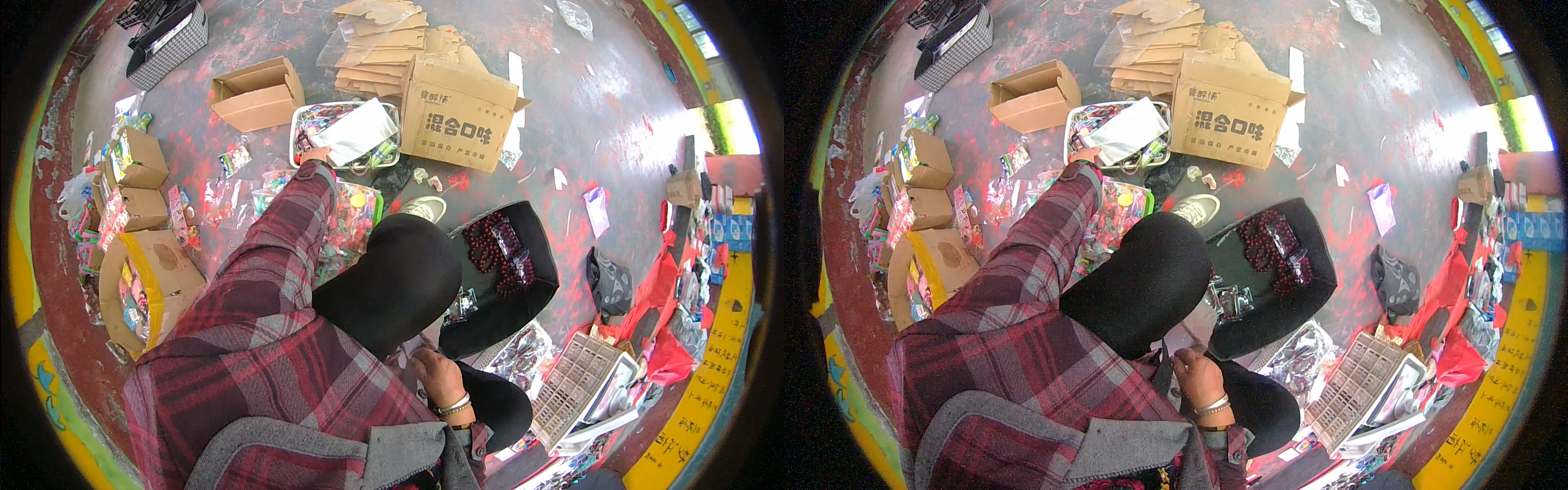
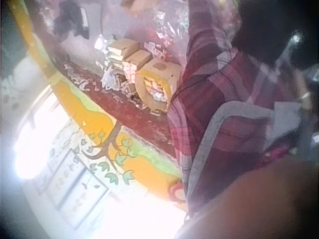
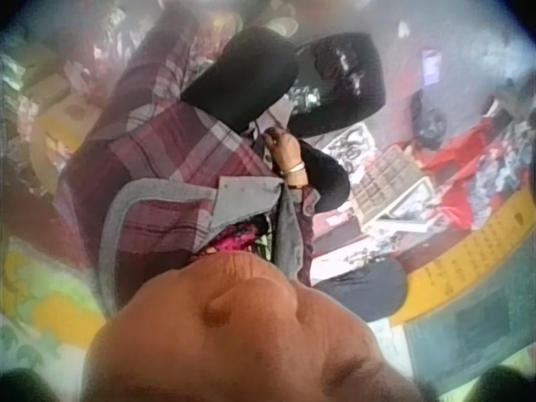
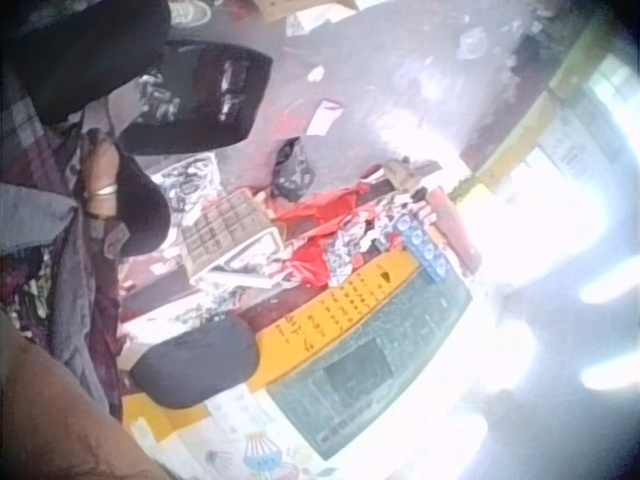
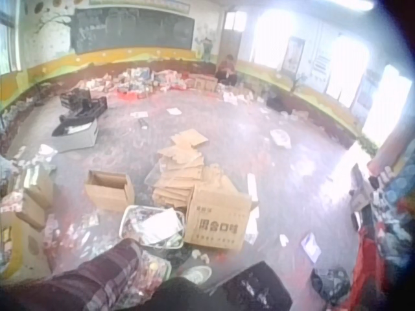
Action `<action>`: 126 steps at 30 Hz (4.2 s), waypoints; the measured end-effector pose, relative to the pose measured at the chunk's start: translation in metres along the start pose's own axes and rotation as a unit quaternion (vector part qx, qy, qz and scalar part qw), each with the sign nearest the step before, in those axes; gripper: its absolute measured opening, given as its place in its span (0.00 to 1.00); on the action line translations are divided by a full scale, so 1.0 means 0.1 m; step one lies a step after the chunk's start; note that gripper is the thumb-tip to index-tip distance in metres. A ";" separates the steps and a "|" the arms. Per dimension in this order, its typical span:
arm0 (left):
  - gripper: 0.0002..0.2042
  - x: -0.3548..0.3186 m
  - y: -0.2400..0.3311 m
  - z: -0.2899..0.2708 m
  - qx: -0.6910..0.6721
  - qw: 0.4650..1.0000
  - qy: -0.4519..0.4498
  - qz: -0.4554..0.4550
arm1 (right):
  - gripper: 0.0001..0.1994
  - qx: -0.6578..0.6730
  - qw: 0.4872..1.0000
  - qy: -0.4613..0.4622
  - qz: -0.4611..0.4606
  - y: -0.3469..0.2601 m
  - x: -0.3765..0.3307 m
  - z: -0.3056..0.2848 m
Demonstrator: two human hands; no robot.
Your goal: The person sits on the floor and handles small red beads, wiping them with a cloth and placing them into clear plastic bags. The person then seals the bags and places them into a black container.
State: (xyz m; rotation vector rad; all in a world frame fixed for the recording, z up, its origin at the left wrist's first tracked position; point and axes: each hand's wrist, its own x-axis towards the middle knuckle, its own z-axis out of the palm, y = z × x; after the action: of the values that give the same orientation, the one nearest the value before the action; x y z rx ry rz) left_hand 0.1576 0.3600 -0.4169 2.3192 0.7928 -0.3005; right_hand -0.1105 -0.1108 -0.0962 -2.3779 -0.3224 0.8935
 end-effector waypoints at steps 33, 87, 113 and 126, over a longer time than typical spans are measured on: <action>0.10 -1.05 2.58 -1.63 -0.188 0.951 0.113 0.218 | 0.11 -0.013 0.999 0.031 -0.005 -0.05 -0.12 -0.01; 0.07 -4.32 3.71 -0.68 -0.371 0.686 -0.591 0.207 | 0.10 0.622 0.664 0.399 -0.116 0.28 -0.52 -1.33; 0.12 -4.01 3.66 -0.96 -0.504 0.719 -0.416 0.235 | 0.11 0.647 0.595 0.476 0.027 0.72 -0.35 -1.17; 0.11 -3.12 3.29 -1.62 -0.730 0.561 -0.362 0.147 | 0.10 0.612 0.700 0.356 0.091 0.82 0.03 -0.88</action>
State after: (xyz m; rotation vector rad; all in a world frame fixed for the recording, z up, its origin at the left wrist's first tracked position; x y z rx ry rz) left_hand 0.1135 0.1247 0.0015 0.5263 0.0075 -0.2347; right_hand -0.0484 -0.2131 -0.0923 -1.2581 0.6619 0.0369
